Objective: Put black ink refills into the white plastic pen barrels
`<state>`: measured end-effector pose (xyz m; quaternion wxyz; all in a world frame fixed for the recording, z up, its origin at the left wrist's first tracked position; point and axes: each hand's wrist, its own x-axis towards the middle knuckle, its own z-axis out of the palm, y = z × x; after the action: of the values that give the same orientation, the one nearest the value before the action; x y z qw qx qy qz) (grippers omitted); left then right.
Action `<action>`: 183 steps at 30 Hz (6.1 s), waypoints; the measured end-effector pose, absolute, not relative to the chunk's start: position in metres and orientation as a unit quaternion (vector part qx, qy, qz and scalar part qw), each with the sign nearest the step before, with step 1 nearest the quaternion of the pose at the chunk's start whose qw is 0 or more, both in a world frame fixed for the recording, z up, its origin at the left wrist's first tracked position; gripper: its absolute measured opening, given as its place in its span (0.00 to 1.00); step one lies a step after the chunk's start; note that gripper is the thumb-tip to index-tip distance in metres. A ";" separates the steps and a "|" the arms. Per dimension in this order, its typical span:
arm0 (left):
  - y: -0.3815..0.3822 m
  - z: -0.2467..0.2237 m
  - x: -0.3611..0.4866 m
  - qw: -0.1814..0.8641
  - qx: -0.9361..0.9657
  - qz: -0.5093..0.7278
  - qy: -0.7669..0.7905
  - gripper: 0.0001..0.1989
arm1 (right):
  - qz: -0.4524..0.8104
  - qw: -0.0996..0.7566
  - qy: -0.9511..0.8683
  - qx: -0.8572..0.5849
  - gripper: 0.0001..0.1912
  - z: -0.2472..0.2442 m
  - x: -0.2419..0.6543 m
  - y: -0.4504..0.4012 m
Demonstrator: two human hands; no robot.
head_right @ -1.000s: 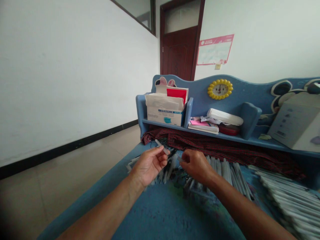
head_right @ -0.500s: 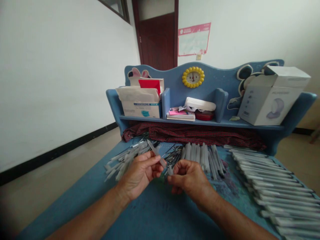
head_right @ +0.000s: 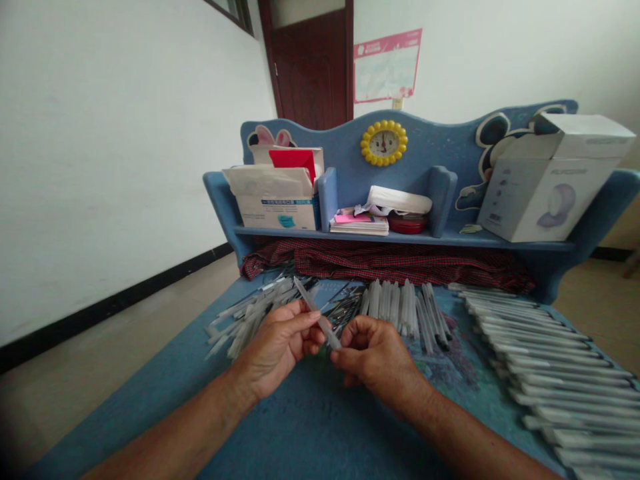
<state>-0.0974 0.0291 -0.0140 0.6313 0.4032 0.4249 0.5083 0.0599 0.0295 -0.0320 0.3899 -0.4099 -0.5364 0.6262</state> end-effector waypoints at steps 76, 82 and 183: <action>0.018 -0.018 -0.092 0.736 0.422 0.322 0.420 0.07 | 0.729 0.424 -0.452 -0.290 0.11 -0.050 0.113 0.071; 0.017 -0.017 -0.090 0.737 0.413 0.320 0.428 0.06 | 0.736 0.427 -0.449 -0.273 0.08 -0.052 0.112 0.067; 0.033 -0.011 -0.108 0.593 0.398 0.563 0.416 0.07 | 0.529 0.342 -0.659 -0.411 0.08 -0.023 0.043 0.030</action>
<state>-0.1076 0.0332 -0.0109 0.5932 0.3977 0.4163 0.5628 0.0434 0.0303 -0.0226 0.3418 -0.4108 -0.6589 0.5295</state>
